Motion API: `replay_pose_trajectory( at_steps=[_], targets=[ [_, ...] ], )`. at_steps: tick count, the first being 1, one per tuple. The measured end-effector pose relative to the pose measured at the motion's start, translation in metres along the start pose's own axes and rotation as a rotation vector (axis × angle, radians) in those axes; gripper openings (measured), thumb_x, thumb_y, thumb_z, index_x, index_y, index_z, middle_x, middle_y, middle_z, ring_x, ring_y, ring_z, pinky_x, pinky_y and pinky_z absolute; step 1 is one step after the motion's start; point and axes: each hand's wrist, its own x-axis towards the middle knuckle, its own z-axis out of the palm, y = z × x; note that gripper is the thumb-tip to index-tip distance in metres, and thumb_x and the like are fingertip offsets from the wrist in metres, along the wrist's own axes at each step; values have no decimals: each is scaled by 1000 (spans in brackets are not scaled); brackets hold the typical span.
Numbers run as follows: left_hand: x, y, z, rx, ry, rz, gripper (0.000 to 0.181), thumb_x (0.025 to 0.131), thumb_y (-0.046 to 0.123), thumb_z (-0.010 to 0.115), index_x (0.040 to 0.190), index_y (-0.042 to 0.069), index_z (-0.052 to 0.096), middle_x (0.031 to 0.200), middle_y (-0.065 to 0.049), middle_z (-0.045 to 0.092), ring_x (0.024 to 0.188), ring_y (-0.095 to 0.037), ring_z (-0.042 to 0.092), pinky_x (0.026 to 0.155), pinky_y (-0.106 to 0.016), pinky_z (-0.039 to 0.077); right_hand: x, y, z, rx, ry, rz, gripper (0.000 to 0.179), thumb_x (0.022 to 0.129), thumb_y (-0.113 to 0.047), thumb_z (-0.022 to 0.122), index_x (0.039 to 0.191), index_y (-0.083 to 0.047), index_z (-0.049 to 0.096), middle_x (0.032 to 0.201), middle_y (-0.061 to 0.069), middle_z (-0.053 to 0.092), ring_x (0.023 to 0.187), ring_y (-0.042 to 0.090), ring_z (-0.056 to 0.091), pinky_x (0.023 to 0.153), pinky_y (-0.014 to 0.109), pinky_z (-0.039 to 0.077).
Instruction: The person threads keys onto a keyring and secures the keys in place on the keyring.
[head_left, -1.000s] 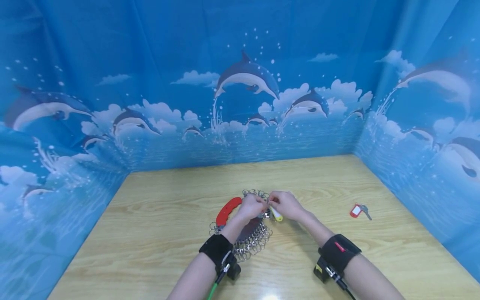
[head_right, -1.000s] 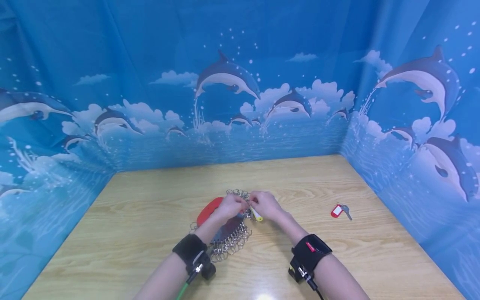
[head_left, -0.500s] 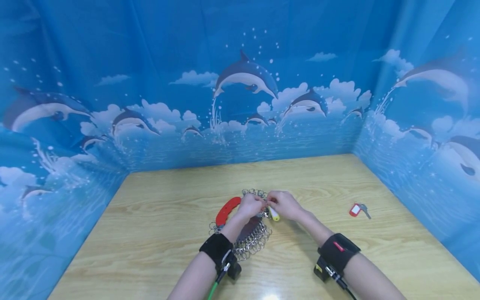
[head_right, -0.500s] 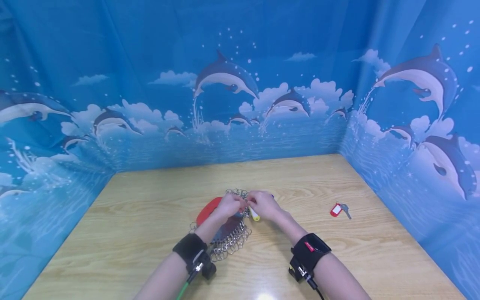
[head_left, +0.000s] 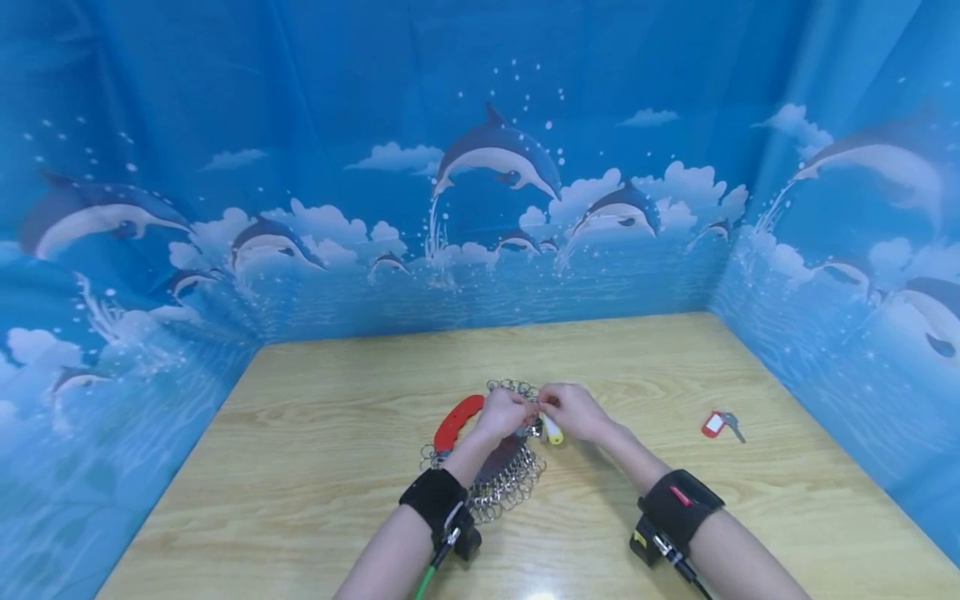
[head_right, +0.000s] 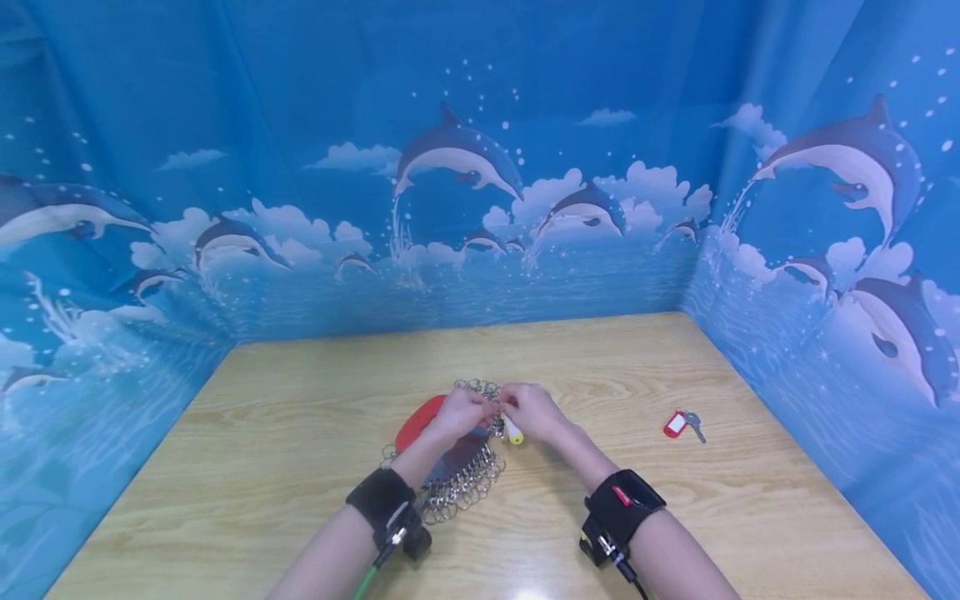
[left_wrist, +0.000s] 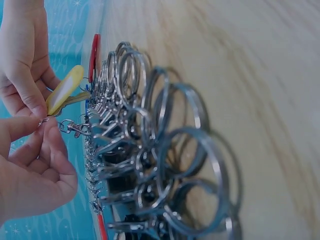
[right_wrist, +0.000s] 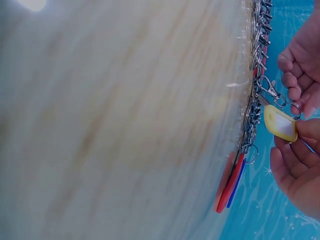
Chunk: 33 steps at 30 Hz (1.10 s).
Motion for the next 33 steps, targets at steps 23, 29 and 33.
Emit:
replay_pose_trajectory(
  at_steps=[23,29,33],
  targets=[
    [0,1,0,10,9,-42,11,67,-5,58,72,-4,69,71,-7,59,60,-14,48,52,-22,37,0,-1,2,-19,-18,-13,5,84,-2,61,85,-6,65,80,3,65,72,14,60,66,26,50],
    [3,-2,1,-11,20,-54,7,72,-2,62,73,-3,69,69,-5,59,61,-14,51,54,-24,40,1,-2,2,-52,-10,-45,7,83,-2,62,83,-8,66,81,2,65,74,15,61,69,29,50],
    [3,-3,0,-28,8,-57,9,77,1,64,72,-5,68,65,-5,59,58,-14,51,54,-23,40,1,-3,2,-64,-11,-39,7,83,-3,62,83,-9,66,81,1,65,74,15,61,69,29,50]
  ],
)
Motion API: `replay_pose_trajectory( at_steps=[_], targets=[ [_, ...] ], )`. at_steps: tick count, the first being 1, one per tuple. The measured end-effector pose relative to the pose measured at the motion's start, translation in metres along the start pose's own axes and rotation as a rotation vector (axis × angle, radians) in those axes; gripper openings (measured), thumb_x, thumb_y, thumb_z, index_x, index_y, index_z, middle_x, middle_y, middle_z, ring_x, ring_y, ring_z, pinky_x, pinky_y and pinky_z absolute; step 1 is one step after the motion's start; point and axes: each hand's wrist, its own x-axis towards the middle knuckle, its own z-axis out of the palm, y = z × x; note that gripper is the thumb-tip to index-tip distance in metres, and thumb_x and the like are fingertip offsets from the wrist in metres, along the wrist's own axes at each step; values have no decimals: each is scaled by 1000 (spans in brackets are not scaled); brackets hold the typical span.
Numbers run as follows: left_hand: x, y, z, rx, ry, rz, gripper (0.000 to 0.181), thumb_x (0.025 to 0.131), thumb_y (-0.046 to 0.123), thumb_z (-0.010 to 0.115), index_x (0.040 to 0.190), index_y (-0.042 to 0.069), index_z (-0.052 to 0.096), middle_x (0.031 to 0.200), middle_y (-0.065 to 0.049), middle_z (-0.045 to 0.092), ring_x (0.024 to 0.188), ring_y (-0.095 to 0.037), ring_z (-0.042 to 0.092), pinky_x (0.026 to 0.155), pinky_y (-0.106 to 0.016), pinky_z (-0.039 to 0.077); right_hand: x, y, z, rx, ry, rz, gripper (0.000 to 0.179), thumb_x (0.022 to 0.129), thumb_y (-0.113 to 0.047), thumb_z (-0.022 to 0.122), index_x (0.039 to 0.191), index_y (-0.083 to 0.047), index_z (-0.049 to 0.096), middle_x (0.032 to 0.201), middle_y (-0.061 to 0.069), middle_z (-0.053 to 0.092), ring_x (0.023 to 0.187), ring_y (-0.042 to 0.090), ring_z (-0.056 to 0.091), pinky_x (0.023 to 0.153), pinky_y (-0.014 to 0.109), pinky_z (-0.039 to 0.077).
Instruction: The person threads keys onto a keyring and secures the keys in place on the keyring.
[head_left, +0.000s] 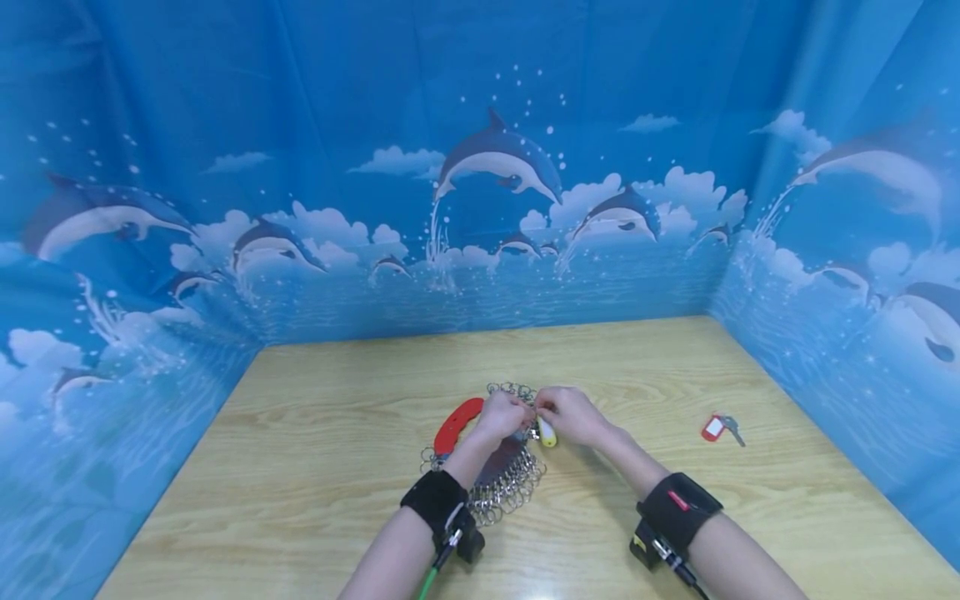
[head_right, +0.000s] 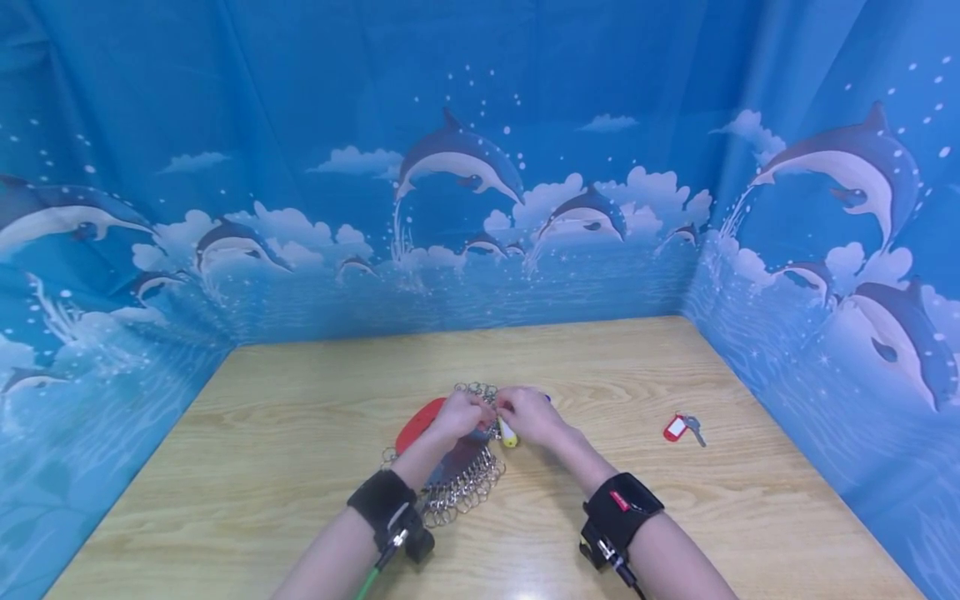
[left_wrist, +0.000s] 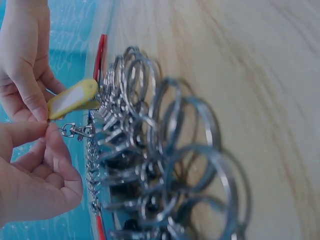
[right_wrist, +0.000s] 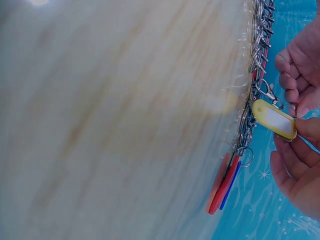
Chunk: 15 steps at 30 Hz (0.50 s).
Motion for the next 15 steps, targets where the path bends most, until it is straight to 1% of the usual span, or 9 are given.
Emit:
replay_pose_trajectory(
  at_steps=[4,7,8,11,15],
  targets=[
    [0,0,-2,18,-49,21,9,76,-1,64,72,-7,69,67,-6,62,59,-13,53,56,-25,43,0,1,0,9,-11,17,6,83,-2,62,84,-6,66,81,3,65,72,15,60,67,28,50],
    [0,0,-3,46,-80,37,7,74,-4,64,75,-6,70,70,-6,64,61,-13,56,58,-27,48,0,2,0,17,-17,35,6,83,-1,61,84,-4,65,81,4,65,72,15,60,66,28,50],
    [0,0,-3,54,-86,40,7,74,-3,64,76,-5,71,70,-6,64,61,-13,56,58,-27,48,-1,2,0,22,-18,41,5,83,-1,61,84,-4,65,81,4,65,73,16,60,67,29,50],
    [-1,1,-2,67,-86,45,9,72,-6,61,74,-5,70,72,-7,64,62,-14,54,56,-26,45,-1,1,-1,23,-14,53,5,83,-1,61,84,-3,65,81,5,66,74,18,61,69,31,51],
    [-2,4,-2,95,-67,44,9,73,-6,60,69,-5,68,75,-4,63,61,-14,51,55,-23,40,-1,-1,-2,23,-10,63,4,83,-1,61,84,-3,65,80,5,66,75,19,62,70,32,51]
  ],
)
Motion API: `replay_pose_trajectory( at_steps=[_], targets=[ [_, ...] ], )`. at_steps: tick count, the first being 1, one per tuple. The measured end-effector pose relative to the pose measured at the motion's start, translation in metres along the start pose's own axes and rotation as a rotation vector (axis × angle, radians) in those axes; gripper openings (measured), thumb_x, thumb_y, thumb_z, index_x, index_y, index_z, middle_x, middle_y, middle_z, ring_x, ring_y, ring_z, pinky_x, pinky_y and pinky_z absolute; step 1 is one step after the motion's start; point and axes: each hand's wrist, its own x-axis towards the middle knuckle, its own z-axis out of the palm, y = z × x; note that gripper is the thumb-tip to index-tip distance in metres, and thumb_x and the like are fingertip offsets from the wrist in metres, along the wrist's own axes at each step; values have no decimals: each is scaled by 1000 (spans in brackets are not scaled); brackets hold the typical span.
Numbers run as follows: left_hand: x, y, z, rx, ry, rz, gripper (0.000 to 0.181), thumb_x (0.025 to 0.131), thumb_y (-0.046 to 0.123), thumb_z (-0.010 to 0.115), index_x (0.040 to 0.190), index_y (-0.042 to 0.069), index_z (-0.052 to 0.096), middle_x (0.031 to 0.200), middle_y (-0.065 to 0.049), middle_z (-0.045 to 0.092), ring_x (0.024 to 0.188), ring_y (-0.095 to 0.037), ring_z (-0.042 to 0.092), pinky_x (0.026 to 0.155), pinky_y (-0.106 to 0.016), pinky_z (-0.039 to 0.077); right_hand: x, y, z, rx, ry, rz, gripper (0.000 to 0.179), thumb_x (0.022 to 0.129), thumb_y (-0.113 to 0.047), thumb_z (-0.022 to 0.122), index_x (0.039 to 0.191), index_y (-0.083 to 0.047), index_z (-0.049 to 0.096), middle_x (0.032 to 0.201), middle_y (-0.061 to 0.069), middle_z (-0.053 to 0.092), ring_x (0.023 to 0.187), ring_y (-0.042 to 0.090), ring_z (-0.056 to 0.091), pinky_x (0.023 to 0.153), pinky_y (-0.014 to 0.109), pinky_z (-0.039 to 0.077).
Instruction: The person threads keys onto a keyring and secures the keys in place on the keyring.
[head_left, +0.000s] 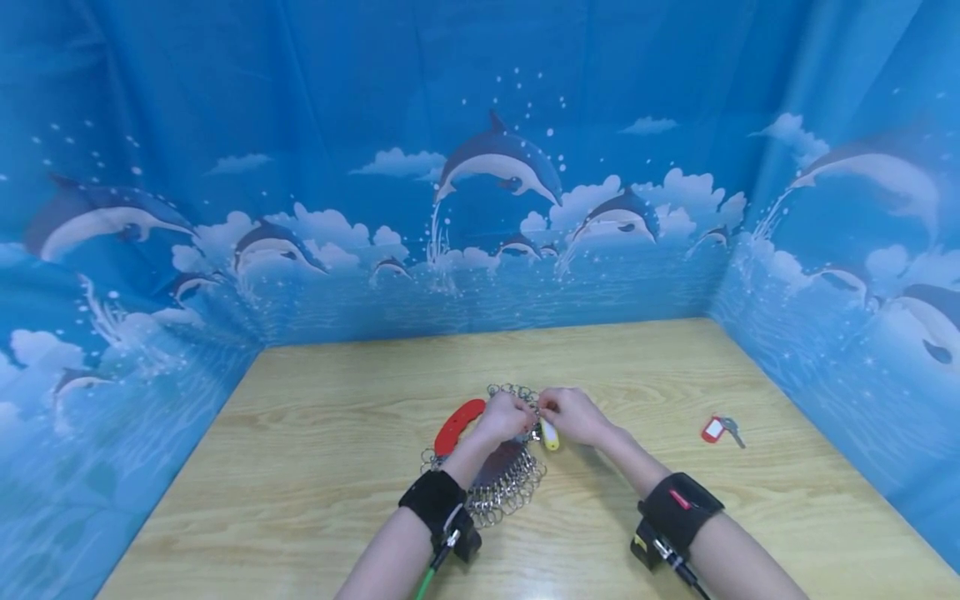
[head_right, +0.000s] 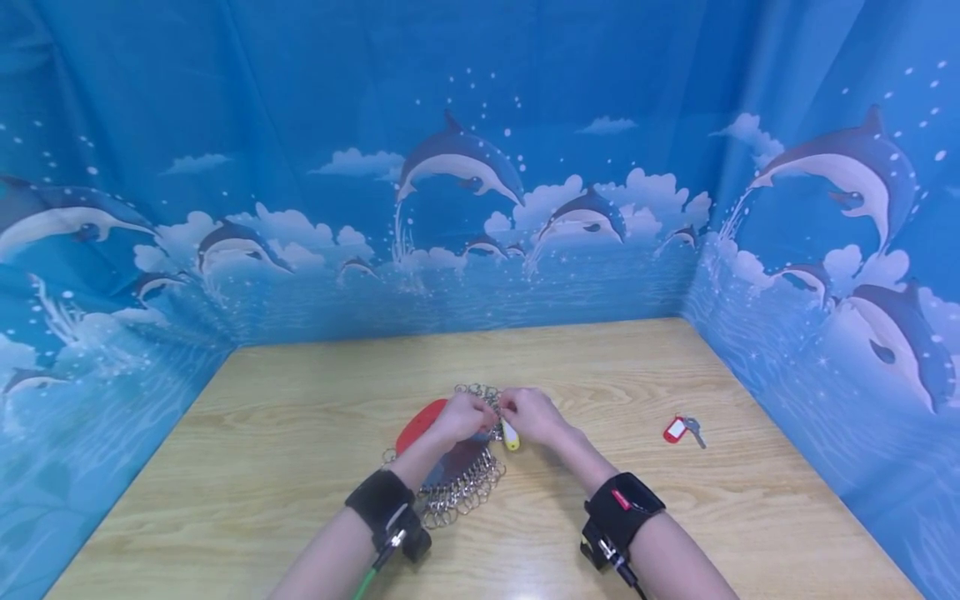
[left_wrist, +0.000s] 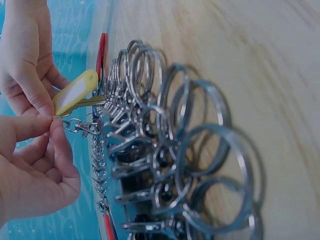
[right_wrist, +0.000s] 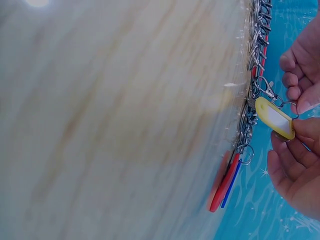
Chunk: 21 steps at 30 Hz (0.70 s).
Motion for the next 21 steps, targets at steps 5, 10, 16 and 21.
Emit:
replay_pose_trajectory(
  at_steps=[5,10,16,21],
  targets=[
    [-2,2,1,8,31,-9,10,73,-6,59,67,-6,66,69,-3,57,57,-13,46,53,-24,38,0,-2,1,8,-5,9,5,83,-2,61,85,-4,65,81,5,65,75,18,61,70,32,51],
    [-1,2,0,-44,42,-25,13,69,-8,57,72,-4,68,68,-4,58,61,-15,50,54,-24,42,0,-2,1,-10,-6,-25,6,84,-3,62,86,-6,66,83,4,66,77,18,61,72,33,50],
    [1,0,-1,-64,59,-37,10,71,-5,61,74,-2,70,75,-5,61,65,-15,54,57,-25,44,1,-2,0,-30,-10,-85,6,83,-3,62,85,-5,66,82,2,65,75,16,60,70,30,50],
    [0,-1,0,-68,57,-44,11,78,2,63,71,-5,68,63,-2,57,54,-12,47,53,-23,38,1,-2,0,-25,-27,-79,5,83,-2,62,84,-5,66,82,2,65,75,16,60,70,30,50]
  ],
)
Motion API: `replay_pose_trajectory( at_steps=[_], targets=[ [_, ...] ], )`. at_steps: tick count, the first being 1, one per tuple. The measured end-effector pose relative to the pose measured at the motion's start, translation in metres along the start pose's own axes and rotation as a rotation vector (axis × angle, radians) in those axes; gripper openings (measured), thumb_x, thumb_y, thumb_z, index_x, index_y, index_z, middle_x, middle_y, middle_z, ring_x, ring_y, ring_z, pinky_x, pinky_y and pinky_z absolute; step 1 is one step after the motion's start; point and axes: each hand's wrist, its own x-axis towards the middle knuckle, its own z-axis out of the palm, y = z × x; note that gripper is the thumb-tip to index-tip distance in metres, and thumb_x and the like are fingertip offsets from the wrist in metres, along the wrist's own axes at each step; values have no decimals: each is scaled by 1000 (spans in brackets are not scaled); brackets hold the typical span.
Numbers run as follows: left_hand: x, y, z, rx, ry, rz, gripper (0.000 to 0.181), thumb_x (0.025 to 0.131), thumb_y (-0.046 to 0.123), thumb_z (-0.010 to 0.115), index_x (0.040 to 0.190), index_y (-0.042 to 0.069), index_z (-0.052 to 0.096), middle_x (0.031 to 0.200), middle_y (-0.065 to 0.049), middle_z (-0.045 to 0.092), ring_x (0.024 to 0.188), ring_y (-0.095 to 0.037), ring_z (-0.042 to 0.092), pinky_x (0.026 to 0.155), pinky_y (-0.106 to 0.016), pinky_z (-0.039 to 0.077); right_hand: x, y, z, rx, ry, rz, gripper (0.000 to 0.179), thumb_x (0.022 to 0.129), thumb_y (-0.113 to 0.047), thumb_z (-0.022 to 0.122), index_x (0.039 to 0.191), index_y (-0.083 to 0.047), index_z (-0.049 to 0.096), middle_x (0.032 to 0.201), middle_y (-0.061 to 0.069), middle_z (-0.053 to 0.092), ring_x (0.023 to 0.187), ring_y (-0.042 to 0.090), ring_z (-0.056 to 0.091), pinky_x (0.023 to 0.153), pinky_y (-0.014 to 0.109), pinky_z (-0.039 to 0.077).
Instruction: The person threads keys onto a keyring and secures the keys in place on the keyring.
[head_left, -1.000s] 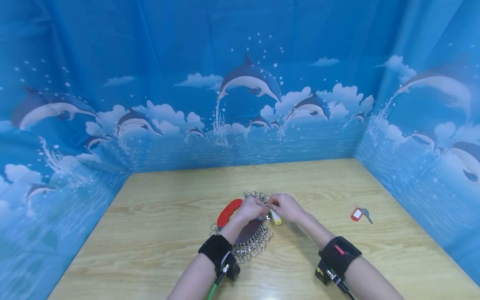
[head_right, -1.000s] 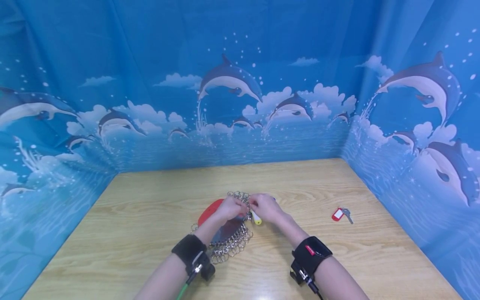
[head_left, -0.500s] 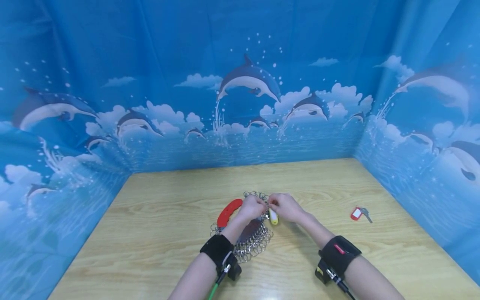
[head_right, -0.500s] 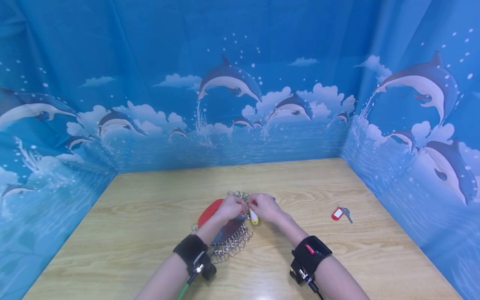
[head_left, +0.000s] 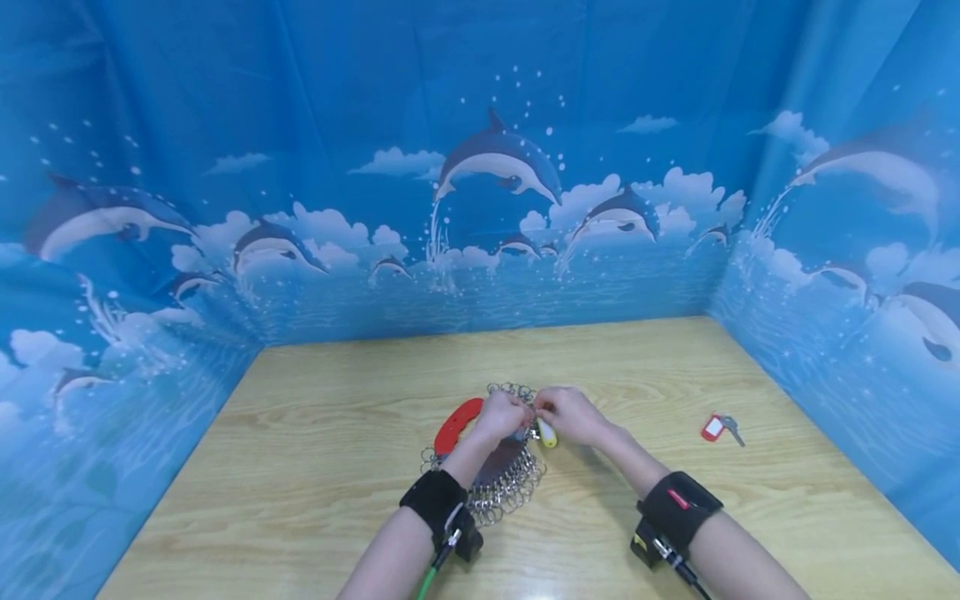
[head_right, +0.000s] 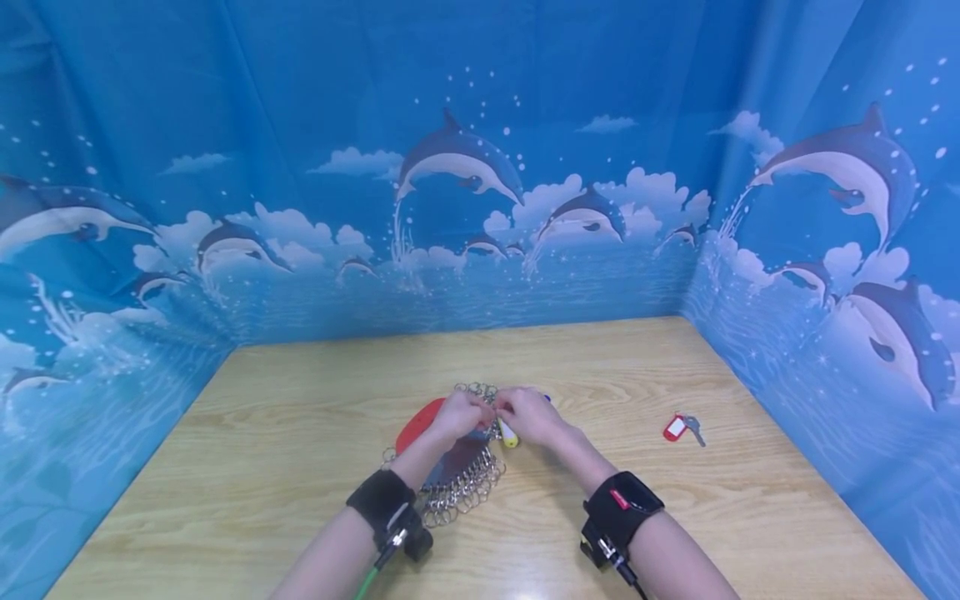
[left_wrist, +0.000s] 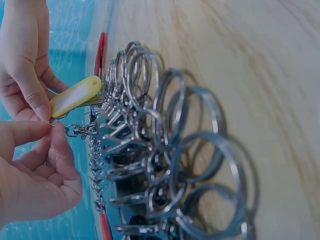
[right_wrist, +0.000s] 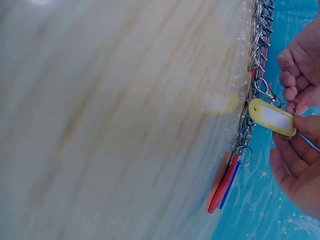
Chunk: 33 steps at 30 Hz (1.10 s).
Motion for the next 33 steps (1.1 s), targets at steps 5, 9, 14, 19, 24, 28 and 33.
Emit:
replay_pose_trajectory(
  at_steps=[5,9,14,19,24,28,33],
  targets=[
    [-3,0,0,27,-35,6,22,83,6,61,67,-8,65,55,-4,54,46,-10,36,49,-22,30,-1,2,1,21,2,28,5,83,-1,61,84,-4,65,81,4,65,74,17,60,69,30,50],
    [-6,1,0,34,-44,48,20,81,1,59,66,-11,64,61,-9,59,50,-11,41,51,-22,33,-1,3,1,39,17,62,4,83,-1,61,83,-2,64,78,4,65,71,17,60,66,29,50],
    [-6,2,-1,80,-19,61,11,76,-2,59,73,-4,70,69,-5,60,56,-12,46,51,-22,36,-1,1,1,37,20,65,4,83,-2,61,84,-2,65,78,5,65,71,17,60,67,30,50],
    [-3,3,0,118,13,17,13,75,-1,58,73,2,71,68,0,56,54,-12,43,49,-21,34,1,-1,1,36,18,68,5,83,-2,61,85,-4,65,79,4,65,71,16,59,67,29,50],
    [-1,3,2,105,16,-1,21,76,0,58,55,4,58,52,2,41,45,-10,29,44,-22,24,1,-1,1,23,27,43,6,84,-3,62,85,-6,66,79,2,65,72,15,60,67,29,50],
    [-1,3,3,102,30,-7,30,77,1,59,50,10,48,50,3,37,44,-10,27,43,-22,23,1,-1,2,19,30,17,6,84,-3,62,84,-7,67,79,2,66,72,15,61,67,29,50],
    [-3,3,3,88,45,-19,33,77,1,59,49,13,46,50,3,42,44,-9,30,43,-21,25,1,-1,3,13,26,10,7,83,-2,62,85,-7,67,81,3,66,74,16,61,69,29,51]
  ],
)
